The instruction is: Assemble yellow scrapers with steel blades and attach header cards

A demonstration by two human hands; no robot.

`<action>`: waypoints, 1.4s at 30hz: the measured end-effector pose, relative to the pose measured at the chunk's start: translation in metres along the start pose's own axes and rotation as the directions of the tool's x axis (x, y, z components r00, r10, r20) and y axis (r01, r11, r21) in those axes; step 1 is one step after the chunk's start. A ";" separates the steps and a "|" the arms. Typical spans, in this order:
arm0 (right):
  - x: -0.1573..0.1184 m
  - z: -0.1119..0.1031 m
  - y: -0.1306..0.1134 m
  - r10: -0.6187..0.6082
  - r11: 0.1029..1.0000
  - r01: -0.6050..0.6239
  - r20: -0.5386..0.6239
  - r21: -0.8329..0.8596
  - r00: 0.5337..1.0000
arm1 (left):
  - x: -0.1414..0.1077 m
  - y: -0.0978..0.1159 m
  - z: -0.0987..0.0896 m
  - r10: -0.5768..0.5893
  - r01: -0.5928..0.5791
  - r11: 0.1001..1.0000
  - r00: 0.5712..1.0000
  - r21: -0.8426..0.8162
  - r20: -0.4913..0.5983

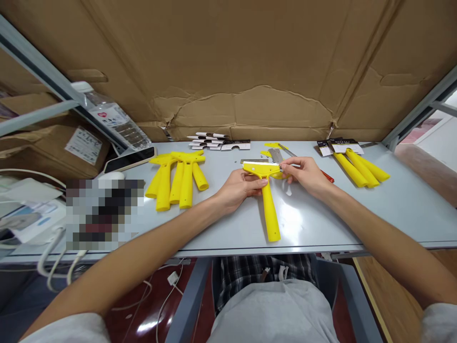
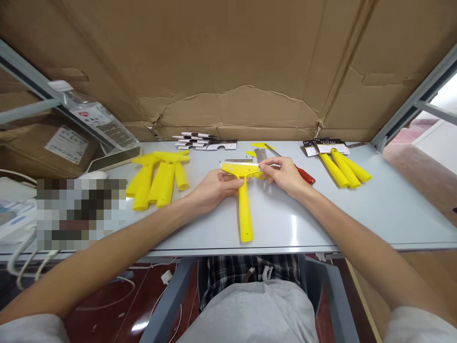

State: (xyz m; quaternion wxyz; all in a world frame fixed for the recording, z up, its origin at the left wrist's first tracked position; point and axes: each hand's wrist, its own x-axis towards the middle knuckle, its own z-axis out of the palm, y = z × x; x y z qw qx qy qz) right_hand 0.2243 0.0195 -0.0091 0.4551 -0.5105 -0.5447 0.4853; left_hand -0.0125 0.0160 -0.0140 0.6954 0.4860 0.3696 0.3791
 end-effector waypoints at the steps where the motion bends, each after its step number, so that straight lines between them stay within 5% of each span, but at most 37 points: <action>1: -0.001 0.000 -0.002 -0.009 1.000 0.009 0.001 -0.004 1.000 | -0.001 -0.001 0.001 -0.001 0.000 1.000 1.000 0.008 0.006; 14: 0.001 0.003 0.007 -0.208 0.964 0.220 0.092 -0.151 0.974 | -0.004 -0.002 0.004 0.063 -0.066 0.987 0.998 0.145 0.027; 42: -0.002 0.004 0.002 -0.204 0.933 0.231 0.122 -0.276 0.971 | -0.005 -0.003 0.006 0.077 -0.078 0.985 0.997 0.154 0.011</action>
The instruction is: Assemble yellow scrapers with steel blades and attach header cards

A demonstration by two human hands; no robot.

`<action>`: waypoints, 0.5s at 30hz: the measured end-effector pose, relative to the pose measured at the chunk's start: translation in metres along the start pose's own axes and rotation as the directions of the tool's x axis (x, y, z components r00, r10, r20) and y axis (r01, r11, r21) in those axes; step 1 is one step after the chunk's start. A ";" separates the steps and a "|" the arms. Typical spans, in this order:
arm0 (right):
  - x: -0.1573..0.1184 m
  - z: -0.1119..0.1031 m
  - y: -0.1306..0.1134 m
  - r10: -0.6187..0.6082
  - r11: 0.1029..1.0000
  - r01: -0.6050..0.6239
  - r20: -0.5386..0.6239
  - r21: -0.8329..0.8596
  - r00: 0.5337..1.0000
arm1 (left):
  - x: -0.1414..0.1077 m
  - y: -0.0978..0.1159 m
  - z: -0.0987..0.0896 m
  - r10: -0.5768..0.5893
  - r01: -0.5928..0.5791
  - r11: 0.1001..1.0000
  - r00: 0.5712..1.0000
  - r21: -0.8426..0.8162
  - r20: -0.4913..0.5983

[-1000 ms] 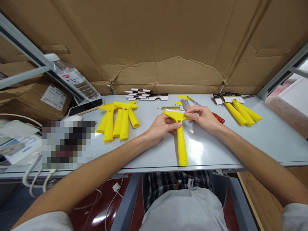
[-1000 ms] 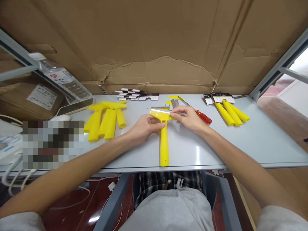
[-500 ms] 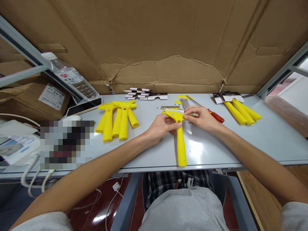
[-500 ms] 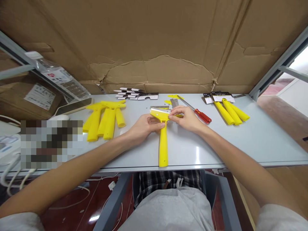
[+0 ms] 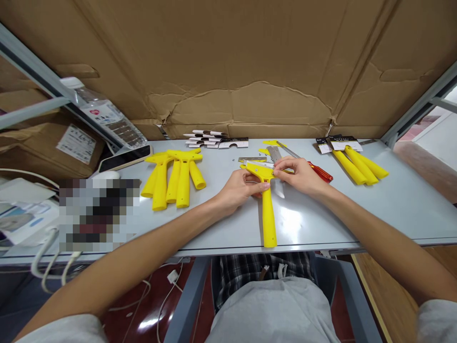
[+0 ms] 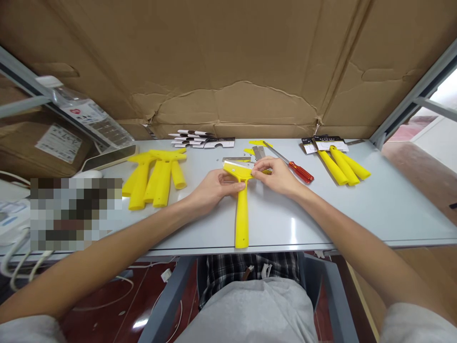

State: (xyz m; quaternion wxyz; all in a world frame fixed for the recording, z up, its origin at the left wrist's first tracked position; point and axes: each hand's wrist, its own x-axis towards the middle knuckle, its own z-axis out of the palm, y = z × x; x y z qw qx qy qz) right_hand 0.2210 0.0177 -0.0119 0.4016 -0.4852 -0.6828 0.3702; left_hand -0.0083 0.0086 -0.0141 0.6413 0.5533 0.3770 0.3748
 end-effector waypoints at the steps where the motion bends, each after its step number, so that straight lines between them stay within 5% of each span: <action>1: 0.000 0.000 0.000 0.000 1.000 0.000 0.001 -0.002 1.000 | 0.000 0.000 0.000 0.000 0.000 1.000 1.000 0.000 -0.002; 15: -0.001 -0.001 -0.001 0.021 0.998 -0.021 0.003 0.064 1.000 | -0.001 0.001 0.000 -0.009 0.009 1.000 1.000 -0.008 -0.008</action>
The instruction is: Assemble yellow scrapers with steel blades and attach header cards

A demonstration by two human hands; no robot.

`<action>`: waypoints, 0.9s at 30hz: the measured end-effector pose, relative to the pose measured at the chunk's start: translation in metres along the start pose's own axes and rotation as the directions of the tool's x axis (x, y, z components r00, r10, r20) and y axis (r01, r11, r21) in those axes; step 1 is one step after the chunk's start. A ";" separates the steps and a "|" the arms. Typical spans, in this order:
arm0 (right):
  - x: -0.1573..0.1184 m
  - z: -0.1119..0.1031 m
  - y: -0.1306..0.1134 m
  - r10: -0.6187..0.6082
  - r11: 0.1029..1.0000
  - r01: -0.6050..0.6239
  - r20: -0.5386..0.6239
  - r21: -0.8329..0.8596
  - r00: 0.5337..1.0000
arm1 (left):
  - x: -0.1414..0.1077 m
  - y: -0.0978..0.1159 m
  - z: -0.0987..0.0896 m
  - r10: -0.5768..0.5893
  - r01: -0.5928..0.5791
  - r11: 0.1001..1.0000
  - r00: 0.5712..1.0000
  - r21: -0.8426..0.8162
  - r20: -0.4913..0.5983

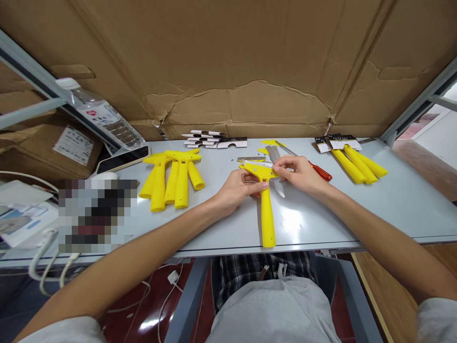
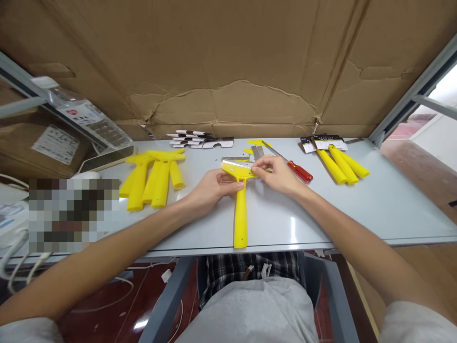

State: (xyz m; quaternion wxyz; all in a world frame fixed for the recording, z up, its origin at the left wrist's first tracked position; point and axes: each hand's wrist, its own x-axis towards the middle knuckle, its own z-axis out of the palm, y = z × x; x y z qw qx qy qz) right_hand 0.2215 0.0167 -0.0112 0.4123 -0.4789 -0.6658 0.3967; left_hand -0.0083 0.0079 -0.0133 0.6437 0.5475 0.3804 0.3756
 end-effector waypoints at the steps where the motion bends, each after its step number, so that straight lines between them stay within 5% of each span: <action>1: 0.000 -0.001 -0.001 0.006 1.000 -0.006 -0.003 0.015 1.000 | 0.000 0.000 0.000 0.000 0.000 1.000 1.000 -0.001 0.002; 10: 0.002 -0.007 -0.001 0.066 0.995 -0.061 -0.067 0.076 0.996 | 0.004 0.002 -0.006 -0.031 0.029 0.993 0.999 -0.114 -0.019; 16: 0.013 -0.038 0.011 -0.139 0.925 0.041 -0.235 -0.378 0.962 | 0.011 0.006 -0.011 -0.065 0.048 0.985 0.993 -0.167 -0.098; 20: 0.018 -0.053 0.020 -0.227 0.777 0.089 -0.144 -0.623 0.963 | 0.017 0.006 -0.016 -0.079 0.046 0.980 0.983 -0.191 -0.166; 27: 0.021 -0.057 0.032 -0.158 0.655 0.104 -0.002 -0.749 0.987 | 0.023 0.009 -0.022 -0.080 0.033 0.978 0.971 -0.206 -0.225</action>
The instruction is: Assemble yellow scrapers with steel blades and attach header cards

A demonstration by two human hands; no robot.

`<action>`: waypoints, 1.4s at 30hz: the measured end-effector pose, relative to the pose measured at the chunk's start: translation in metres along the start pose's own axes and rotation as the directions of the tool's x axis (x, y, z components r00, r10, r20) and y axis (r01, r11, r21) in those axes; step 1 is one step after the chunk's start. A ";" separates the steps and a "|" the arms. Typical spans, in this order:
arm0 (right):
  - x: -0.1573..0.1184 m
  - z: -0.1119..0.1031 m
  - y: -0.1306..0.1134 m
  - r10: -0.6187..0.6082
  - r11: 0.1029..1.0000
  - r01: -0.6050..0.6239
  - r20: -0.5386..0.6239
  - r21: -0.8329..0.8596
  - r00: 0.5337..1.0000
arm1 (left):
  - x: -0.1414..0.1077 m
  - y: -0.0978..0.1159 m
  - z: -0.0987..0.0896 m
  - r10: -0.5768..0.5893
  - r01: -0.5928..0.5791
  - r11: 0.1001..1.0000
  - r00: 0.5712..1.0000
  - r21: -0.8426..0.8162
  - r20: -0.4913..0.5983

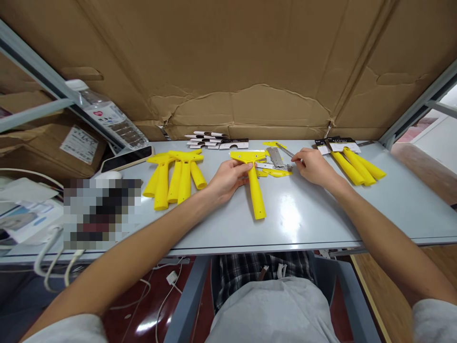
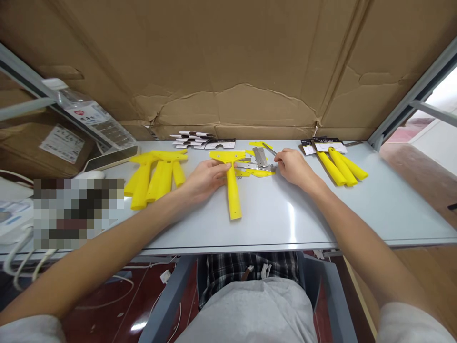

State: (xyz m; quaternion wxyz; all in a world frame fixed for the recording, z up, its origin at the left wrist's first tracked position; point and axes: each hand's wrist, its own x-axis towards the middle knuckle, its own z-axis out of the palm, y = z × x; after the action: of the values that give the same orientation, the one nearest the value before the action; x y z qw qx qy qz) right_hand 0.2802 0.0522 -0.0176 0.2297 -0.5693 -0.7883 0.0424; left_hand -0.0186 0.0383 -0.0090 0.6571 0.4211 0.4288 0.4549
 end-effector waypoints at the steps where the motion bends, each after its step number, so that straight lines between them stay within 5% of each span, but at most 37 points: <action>1: 0.000 0.000 0.000 -0.006 1.000 0.006 0.012 -0.016 1.000 | 0.000 0.000 0.000 0.001 -0.001 1.000 1.000 0.002 0.000; 8: -0.003 0.000 -0.006 -0.029 0.996 0.035 0.077 -0.085 0.997 | -0.002 0.004 0.001 -0.006 0.007 1.000 1.000 0.023 -0.015; 14: -0.010 0.013 -0.029 -0.090 0.996 0.090 0.013 0.025 0.996 | 0.003 0.008 -0.003 0.008 0.001 0.995 0.997 0.104 -0.081; 19: -0.013 0.032 -0.065 -0.307 0.951 0.309 0.070 -0.022 0.949 | 0.005 0.002 -0.001 0.067 -0.056 0.996 0.981 0.069 -0.184; 26: -0.011 0.037 -0.088 -0.432 0.857 0.466 0.188 -0.219 0.882 | 0.009 0.008 -0.003 0.114 -0.123 0.992 0.937 -0.008 -0.332; 33: 0.005 0.046 -0.103 -0.468 0.811 0.523 0.245 -0.262 0.849 | 0.013 0.006 -0.006 0.095 -0.103 0.995 0.942 -0.007 -0.322; 38: 0.006 0.042 -0.090 -0.550 0.781 0.595 0.240 -0.193 0.800 | 0.017 0.003 -0.010 0.084 -0.083 0.996 0.952 0.015 -0.293; 42: -0.005 0.032 -0.064 -0.548 0.791 0.577 0.184 -0.203 0.816 | 0.016 0.006 -0.007 0.060 -0.046 0.997 0.959 0.060 -0.276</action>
State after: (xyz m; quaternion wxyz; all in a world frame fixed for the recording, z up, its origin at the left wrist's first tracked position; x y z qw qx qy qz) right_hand 0.2121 0.0316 -0.0262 0.1123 -0.3293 -0.9327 -0.0944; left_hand -0.0233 0.0562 -0.0086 0.5669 0.3819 0.5170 0.5153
